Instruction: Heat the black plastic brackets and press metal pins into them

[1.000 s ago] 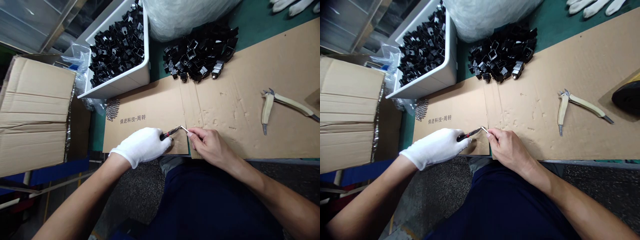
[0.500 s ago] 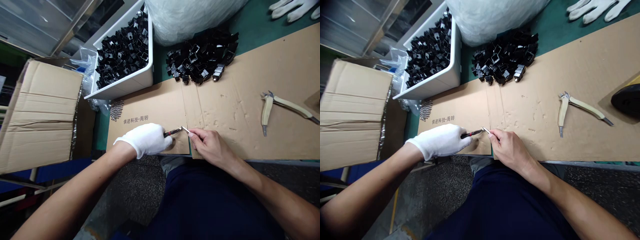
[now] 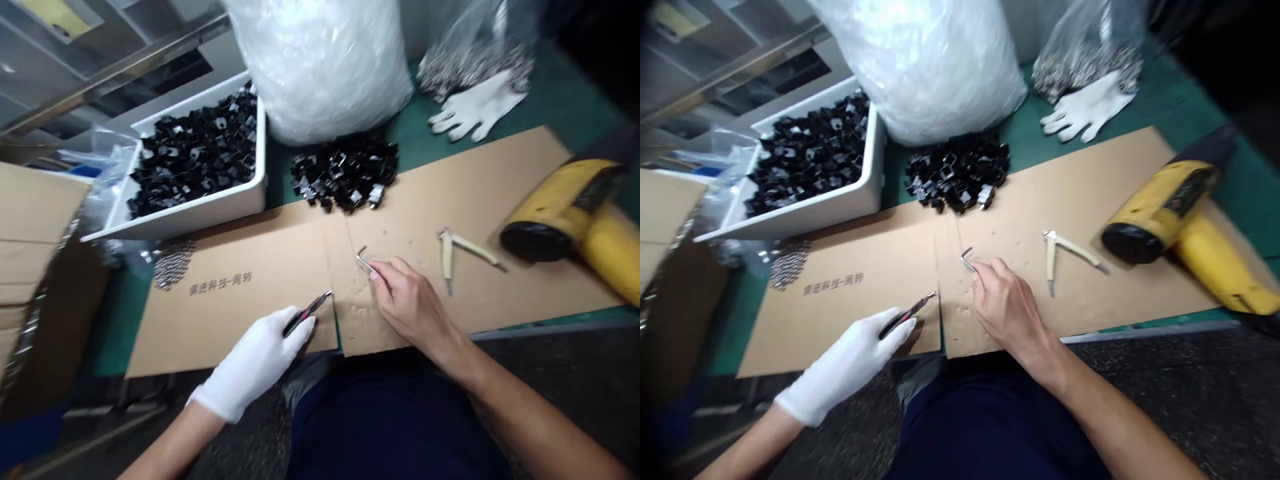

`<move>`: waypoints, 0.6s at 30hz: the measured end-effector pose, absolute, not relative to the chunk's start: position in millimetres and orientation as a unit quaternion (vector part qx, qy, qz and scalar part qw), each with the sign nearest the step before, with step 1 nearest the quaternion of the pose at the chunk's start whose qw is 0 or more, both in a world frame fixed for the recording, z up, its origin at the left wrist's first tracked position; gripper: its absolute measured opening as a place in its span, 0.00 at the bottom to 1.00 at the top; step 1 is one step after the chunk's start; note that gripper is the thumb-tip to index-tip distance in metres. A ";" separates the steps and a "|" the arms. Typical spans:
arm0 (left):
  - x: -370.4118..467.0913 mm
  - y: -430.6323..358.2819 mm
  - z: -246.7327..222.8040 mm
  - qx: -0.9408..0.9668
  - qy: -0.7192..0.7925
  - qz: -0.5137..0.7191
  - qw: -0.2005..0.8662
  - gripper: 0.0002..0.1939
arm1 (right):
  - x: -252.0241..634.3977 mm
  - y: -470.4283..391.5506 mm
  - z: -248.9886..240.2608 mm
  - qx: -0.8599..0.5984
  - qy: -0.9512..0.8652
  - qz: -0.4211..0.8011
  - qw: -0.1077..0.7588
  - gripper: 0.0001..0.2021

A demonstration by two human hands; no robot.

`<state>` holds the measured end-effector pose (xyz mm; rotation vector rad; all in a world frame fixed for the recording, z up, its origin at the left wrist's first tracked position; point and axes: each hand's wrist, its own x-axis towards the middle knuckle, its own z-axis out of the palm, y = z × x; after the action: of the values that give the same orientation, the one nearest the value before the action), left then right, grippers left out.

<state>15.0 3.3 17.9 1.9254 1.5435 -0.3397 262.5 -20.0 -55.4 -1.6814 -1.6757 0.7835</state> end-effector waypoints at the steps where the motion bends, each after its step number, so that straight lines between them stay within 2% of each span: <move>1: 14.3 1.7 14.3 0.733 0.587 -0.100 0.328 0.20 | 267.1 -13.3 -55.2 -0.651 -0.644 0.265 0.303 0.15; 7: 11.9 4.2 -8.0 0.752 0.580 0.012 0.312 0.24 | 309.7 5.0 -40.2 -0.692 -0.666 0.087 0.266 0.15; 12: 28.1 15.4 -13.3 0.732 0.572 0.087 0.359 0.20 | 405.1 -43.1 -30.4 -0.796 -0.528 -0.069 0.287 0.22; 15: 41.0 19.7 -14.9 0.704 0.591 0.161 0.359 0.17 | 464.0 -68.3 -41.6 -0.834 -0.487 -0.055 0.253 0.31; 18: 49.2 20.1 -19.2 0.689 0.586 0.213 0.368 0.16 | 498.7 -74.4 -58.7 -0.847 -0.480 0.002 0.230 0.34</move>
<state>49.2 20.1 -19.2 1.7702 1.5057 0.5463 498.7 -74.4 -58.7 -2.3298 -1.3198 0.0047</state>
